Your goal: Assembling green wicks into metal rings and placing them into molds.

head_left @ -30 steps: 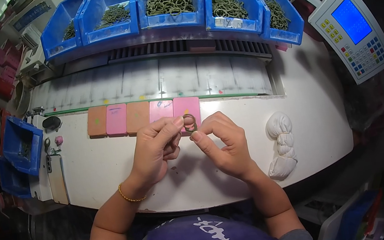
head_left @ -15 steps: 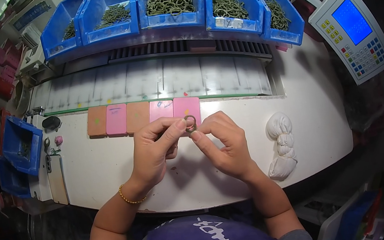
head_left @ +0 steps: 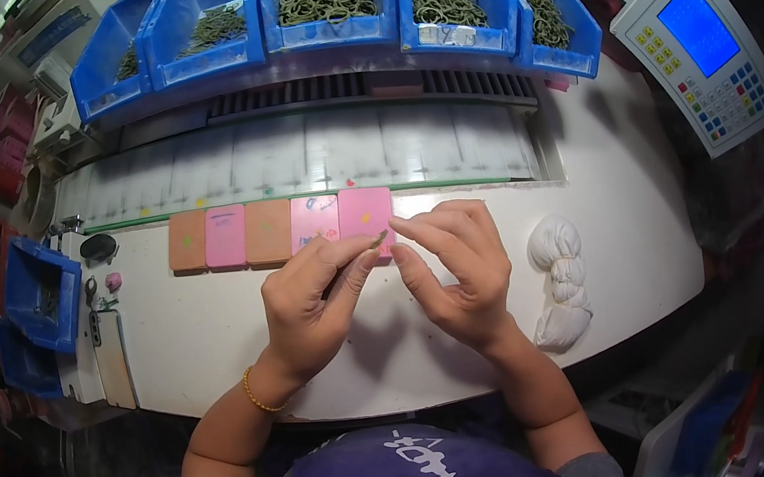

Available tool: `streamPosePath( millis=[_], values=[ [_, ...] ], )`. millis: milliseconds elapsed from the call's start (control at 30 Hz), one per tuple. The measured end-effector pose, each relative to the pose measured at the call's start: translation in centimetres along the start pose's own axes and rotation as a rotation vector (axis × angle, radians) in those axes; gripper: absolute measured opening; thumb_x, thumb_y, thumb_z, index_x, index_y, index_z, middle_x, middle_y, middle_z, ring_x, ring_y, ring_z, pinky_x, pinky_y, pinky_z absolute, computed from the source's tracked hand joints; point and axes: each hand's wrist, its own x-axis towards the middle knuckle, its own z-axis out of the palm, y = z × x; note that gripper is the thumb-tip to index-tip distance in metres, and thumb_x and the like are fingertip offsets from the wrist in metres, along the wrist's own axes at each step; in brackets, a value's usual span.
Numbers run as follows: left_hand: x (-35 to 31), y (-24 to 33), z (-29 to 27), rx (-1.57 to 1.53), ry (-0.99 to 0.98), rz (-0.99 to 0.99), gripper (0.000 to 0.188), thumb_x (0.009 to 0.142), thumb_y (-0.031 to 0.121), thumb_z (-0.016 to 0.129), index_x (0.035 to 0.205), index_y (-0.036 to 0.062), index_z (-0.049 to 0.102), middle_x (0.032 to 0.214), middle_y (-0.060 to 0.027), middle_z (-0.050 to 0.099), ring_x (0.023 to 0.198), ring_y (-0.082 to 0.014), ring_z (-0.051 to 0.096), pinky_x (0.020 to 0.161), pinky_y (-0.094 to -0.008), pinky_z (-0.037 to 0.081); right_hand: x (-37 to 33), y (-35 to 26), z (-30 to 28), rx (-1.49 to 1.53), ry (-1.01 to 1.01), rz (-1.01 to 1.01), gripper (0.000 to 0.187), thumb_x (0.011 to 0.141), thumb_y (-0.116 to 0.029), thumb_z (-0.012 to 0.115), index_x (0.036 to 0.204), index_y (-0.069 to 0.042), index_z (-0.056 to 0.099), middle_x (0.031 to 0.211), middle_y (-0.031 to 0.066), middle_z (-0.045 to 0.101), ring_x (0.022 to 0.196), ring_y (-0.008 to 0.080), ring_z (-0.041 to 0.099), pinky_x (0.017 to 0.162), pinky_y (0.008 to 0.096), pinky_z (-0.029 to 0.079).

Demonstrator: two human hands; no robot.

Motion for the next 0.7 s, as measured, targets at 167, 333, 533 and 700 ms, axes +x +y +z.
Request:
streamPosePath(
  millis=[167, 333, 533, 700],
  values=[
    [0.16, -0.70, 0.58, 0.053, 0.065, 0.170, 0.017, 0.085, -0.003, 0.072, 0.101, 0.0012, 0.070, 0.068, -0.0071, 0.060, 0.053, -0.0133, 0.051, 0.048, -0.0268, 0.040, -0.06, 0.01, 0.02, -0.027, 0.011, -0.035, 0.030, 0.072, -0.002, 0.078, 0.101, -0.004, 0.073, 0.090, 0.0058, 0.068, 0.081, 0.0249, 0.058, 0.068, 0.0333, 0.049],
    [-0.02, -0.50, 0.32, 0.098, 0.030, 0.159, 0.017, 0.084, -0.004, 0.071, 0.101, 0.0003, 0.070, 0.072, -0.0085, 0.064, 0.059, -0.0143, 0.057, 0.053, -0.0261, 0.043, 0.00, 0.06, 0.05, -0.040, 0.027, -0.051, 0.026, 0.071, -0.002, 0.079, 0.096, -0.003, 0.073, 0.088, 0.0051, 0.069, 0.079, 0.0246, 0.059, 0.067, 0.0330, 0.049],
    [0.02, -0.32, 0.20, 0.141, 0.000, 0.171, 0.021, 0.084, -0.006, 0.071, 0.103, -0.0001, 0.069, 0.076, -0.0098, 0.068, 0.063, -0.0152, 0.062, 0.056, -0.0246, 0.046, 0.05, 0.05, 0.14, -0.040, 0.033, -0.056, 0.025, 0.070, -0.001, 0.079, 0.094, -0.003, 0.073, 0.086, 0.0047, 0.069, 0.077, 0.0242, 0.059, 0.065, 0.0326, 0.049],
    [0.05, -0.52, 0.32, 0.142, 0.001, 0.199, 0.021, 0.083, -0.006, 0.071, 0.103, 0.0004, 0.069, 0.074, -0.0096, 0.067, 0.060, -0.0154, 0.061, 0.054, -0.0252, 0.046, 0.00, 0.05, 0.06, -0.040, 0.033, -0.046, 0.024, 0.071, -0.001, 0.079, 0.094, -0.004, 0.073, 0.085, 0.0046, 0.069, 0.077, 0.0242, 0.059, 0.066, 0.0326, 0.049]
  ],
)
